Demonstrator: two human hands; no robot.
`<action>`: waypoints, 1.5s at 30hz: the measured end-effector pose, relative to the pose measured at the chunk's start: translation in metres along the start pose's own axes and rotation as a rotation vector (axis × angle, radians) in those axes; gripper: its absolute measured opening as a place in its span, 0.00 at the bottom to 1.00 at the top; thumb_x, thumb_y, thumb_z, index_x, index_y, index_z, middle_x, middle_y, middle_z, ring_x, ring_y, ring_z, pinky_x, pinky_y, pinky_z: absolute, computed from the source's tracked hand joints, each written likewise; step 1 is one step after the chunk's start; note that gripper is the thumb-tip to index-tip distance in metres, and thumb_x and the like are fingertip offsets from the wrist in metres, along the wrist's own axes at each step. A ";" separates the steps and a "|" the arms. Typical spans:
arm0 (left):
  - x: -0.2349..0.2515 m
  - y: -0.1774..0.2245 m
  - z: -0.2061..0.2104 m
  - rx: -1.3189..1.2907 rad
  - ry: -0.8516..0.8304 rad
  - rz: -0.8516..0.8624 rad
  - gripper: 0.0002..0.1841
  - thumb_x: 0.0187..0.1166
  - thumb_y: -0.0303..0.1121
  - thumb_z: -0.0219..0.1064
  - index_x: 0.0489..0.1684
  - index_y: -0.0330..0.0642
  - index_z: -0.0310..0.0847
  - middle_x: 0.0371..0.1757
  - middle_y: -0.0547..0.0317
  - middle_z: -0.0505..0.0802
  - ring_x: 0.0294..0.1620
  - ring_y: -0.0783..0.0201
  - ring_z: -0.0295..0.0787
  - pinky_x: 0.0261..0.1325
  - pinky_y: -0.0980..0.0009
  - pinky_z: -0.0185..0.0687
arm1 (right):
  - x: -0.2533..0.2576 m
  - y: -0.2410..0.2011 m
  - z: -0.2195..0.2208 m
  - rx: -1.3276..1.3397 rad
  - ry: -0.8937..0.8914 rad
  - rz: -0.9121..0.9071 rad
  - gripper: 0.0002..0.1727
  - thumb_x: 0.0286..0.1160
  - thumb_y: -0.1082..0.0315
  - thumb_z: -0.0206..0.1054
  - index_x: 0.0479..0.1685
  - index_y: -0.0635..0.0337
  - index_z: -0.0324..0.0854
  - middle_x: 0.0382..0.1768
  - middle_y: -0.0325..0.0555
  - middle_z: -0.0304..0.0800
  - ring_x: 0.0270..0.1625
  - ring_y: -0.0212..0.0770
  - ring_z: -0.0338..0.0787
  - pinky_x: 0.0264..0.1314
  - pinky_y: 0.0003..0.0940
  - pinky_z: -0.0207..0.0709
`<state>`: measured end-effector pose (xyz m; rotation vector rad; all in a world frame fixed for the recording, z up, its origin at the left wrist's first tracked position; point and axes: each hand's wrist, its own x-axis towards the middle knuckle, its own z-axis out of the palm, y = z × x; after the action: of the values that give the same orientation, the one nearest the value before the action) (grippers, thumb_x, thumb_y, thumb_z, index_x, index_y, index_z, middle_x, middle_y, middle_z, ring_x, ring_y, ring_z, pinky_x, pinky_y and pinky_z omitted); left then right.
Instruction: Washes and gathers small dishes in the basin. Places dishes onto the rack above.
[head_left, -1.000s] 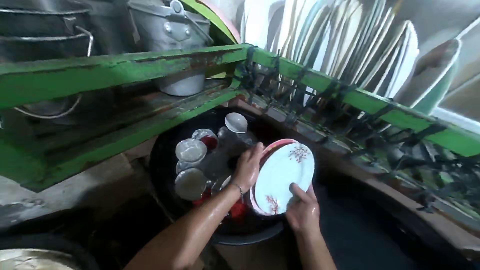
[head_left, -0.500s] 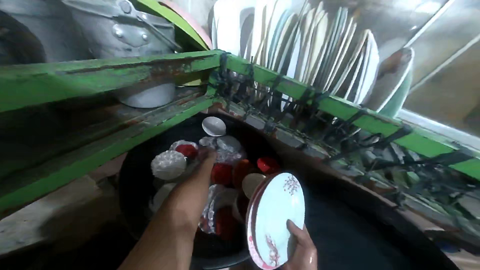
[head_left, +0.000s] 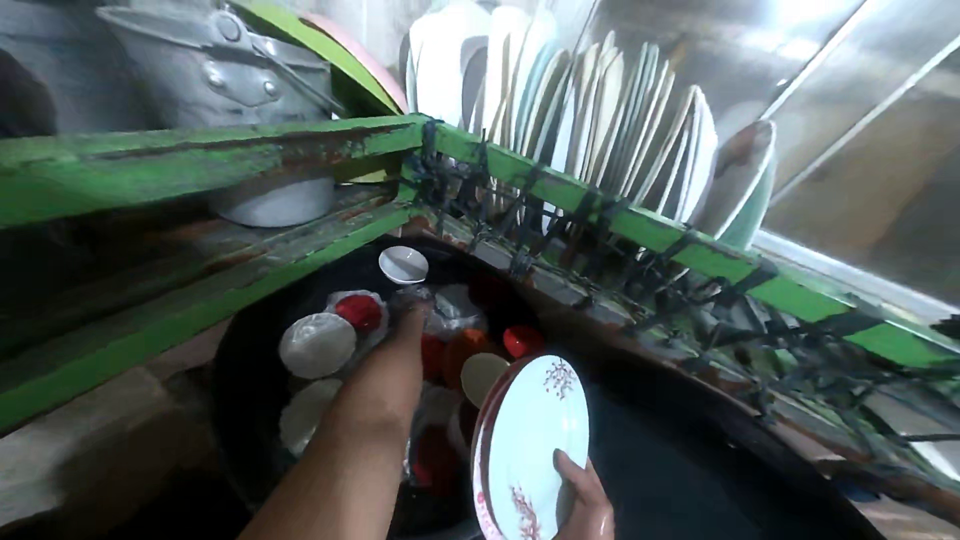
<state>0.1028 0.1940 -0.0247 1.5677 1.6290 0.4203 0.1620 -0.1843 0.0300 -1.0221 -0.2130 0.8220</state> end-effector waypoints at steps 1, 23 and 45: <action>0.003 -0.003 0.004 -0.063 -0.038 0.017 0.32 0.83 0.48 0.68 0.75 0.29 0.76 0.77 0.30 0.80 0.79 0.37 0.75 0.81 0.41 0.69 | 0.000 0.000 0.001 -0.002 -0.001 0.001 0.23 0.83 0.74 0.49 0.77 0.62 0.64 0.49 0.54 0.94 0.45 0.43 0.98 0.47 0.43 0.95; -0.182 0.017 -0.115 -0.358 0.178 0.661 0.17 0.90 0.42 0.61 0.59 0.35 0.84 0.47 0.42 0.93 0.49 0.50 0.92 0.60 0.47 0.84 | 0.052 0.007 0.059 -0.195 -0.155 -0.157 0.19 0.84 0.69 0.61 0.72 0.58 0.74 0.46 0.47 0.94 0.45 0.39 0.96 0.47 0.41 0.93; -0.076 -0.077 -0.075 0.588 -0.126 0.255 0.24 0.79 0.38 0.71 0.69 0.33 0.83 0.72 0.31 0.84 0.76 0.31 0.76 0.77 0.29 0.67 | 0.043 0.020 0.034 0.029 -0.086 0.049 0.19 0.94 0.62 0.48 0.70 0.66 0.72 0.49 0.59 0.92 0.50 0.47 0.97 0.52 0.49 0.93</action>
<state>-0.0123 0.1309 -0.0102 2.2013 1.5364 -0.0447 0.1642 -0.1264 0.0228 -0.9688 -0.2498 0.9121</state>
